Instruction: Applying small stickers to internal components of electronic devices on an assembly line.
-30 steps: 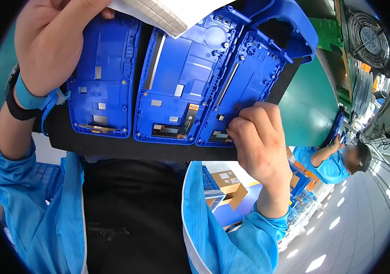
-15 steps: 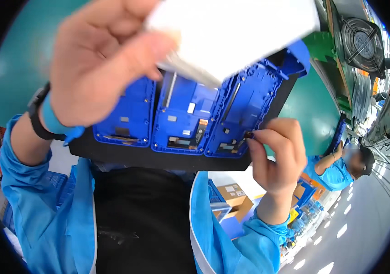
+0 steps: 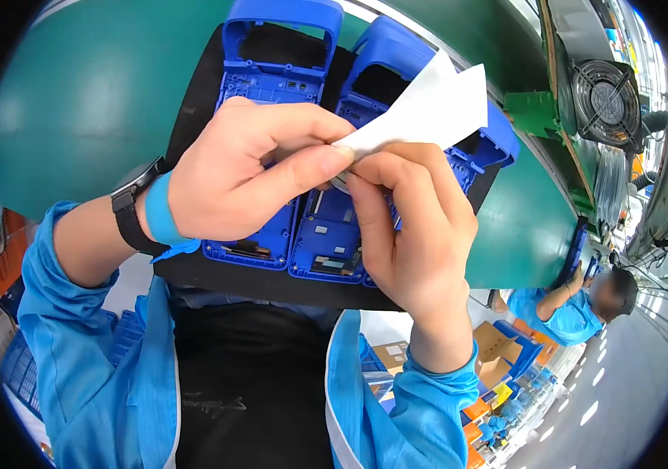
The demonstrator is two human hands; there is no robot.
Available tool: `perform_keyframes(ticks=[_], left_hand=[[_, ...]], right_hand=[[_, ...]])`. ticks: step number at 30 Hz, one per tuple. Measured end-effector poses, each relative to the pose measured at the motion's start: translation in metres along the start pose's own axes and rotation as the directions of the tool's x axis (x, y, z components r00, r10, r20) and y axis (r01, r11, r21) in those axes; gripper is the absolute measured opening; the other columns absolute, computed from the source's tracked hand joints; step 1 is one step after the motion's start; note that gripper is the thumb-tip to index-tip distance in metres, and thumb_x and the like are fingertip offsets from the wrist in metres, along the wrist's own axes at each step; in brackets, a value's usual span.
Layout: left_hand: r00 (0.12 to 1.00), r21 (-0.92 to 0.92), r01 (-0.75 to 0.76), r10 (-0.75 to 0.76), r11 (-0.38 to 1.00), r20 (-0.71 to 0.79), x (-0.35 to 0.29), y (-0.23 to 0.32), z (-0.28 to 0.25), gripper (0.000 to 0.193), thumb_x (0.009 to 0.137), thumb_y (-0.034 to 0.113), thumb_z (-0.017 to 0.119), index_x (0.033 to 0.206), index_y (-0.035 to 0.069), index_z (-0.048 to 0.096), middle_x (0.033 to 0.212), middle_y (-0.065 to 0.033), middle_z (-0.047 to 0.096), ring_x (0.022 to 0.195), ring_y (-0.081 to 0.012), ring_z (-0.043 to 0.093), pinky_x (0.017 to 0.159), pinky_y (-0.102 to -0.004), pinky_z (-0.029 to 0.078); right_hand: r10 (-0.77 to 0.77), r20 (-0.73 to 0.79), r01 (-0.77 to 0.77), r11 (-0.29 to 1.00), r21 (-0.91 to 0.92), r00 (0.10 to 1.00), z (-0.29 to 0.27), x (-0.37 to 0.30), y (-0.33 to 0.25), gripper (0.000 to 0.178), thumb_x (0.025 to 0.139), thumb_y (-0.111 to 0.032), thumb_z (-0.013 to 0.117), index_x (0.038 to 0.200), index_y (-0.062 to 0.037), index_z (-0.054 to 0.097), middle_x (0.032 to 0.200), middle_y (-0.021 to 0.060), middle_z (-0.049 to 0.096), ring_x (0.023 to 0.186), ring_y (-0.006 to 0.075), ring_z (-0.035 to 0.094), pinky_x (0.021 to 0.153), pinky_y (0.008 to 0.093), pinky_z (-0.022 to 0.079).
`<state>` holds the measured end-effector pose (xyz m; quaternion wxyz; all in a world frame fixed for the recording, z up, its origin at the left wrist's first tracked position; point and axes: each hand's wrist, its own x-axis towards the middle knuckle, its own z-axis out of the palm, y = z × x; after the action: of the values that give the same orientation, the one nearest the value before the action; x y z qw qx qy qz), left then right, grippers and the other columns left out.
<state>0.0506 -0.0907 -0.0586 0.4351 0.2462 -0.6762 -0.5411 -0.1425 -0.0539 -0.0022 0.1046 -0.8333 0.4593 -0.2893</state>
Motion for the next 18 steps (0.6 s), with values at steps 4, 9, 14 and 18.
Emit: perform_keyframes(ticks=[4, 9, 14, 18], left_hand=[[1.0, -0.054, 0.025, -0.025, 0.998, -0.01, 0.0024, -0.0049, 0.0029, 0.023, 0.101, 0.014, 0.06, 0.113, -0.004, 0.067, 0.08, -0.0091, 0.07, 0.072, -0.0124, 0.067, 0.068, -0.024, 0.053], [1.0, -0.029, -0.002, 0.002, 1.0, -0.012, 0.0002, -0.0036, 0.0011, 0.024, 0.102, 0.016, 0.06, 0.113, -0.005, 0.067, 0.081, -0.0092, 0.071, 0.073, -0.0122, 0.068, 0.068, -0.0243, 0.054], [0.999, -0.074, 0.001, -0.003, 0.997, -0.033, -0.0001, -0.0038, 0.0015, 0.025, 0.102, 0.016, 0.059, 0.112, -0.005, 0.067, 0.082, -0.009, 0.071, 0.074, -0.0118, 0.068, 0.069, -0.024, 0.055], [0.992, -0.194, 0.124, -0.123, 0.973, 0.014, 0.0002, -0.001, 0.0009, 0.026, 0.102, 0.017, 0.059, 0.116, -0.004, 0.066, 0.09, -0.0066, 0.072, 0.079, -0.0101, 0.068, 0.07, -0.0231, 0.055]], right_hand=[[0.007, -0.017, -0.008, 0.999, -0.048, 1.0, 0.0012, -0.0013, 0.0024, 0.018, 0.081, 0.006, 0.075, 0.093, -0.0009, 0.065, 0.091, 0.0111, 0.065, 0.073, 0.0227, 0.067, 0.064, 0.0288, 0.053], [-0.012, -0.037, 0.01, 0.999, -0.041, 0.999, 0.0042, -0.0007, 0.0027, 0.017, 0.082, 0.005, 0.075, 0.094, -0.001, 0.065, 0.09, 0.0112, 0.065, 0.073, 0.0229, 0.067, 0.063, 0.0291, 0.053], [-0.037, 0.002, 0.037, 0.995, -0.096, 0.999, 0.0046, 0.0012, 0.0014, 0.016, 0.08, 0.007, 0.074, 0.092, 0.0, 0.064, 0.089, 0.0125, 0.064, 0.072, 0.0248, 0.065, 0.063, 0.0308, 0.053], [-0.011, 0.002, 0.011, 0.997, 0.075, 1.0, 0.0012, -0.0021, 0.0065, 0.015, 0.08, 0.01, 0.069, 0.088, 0.0002, 0.062, 0.086, 0.0131, 0.063, 0.074, 0.0256, 0.063, 0.066, 0.031, 0.051]])
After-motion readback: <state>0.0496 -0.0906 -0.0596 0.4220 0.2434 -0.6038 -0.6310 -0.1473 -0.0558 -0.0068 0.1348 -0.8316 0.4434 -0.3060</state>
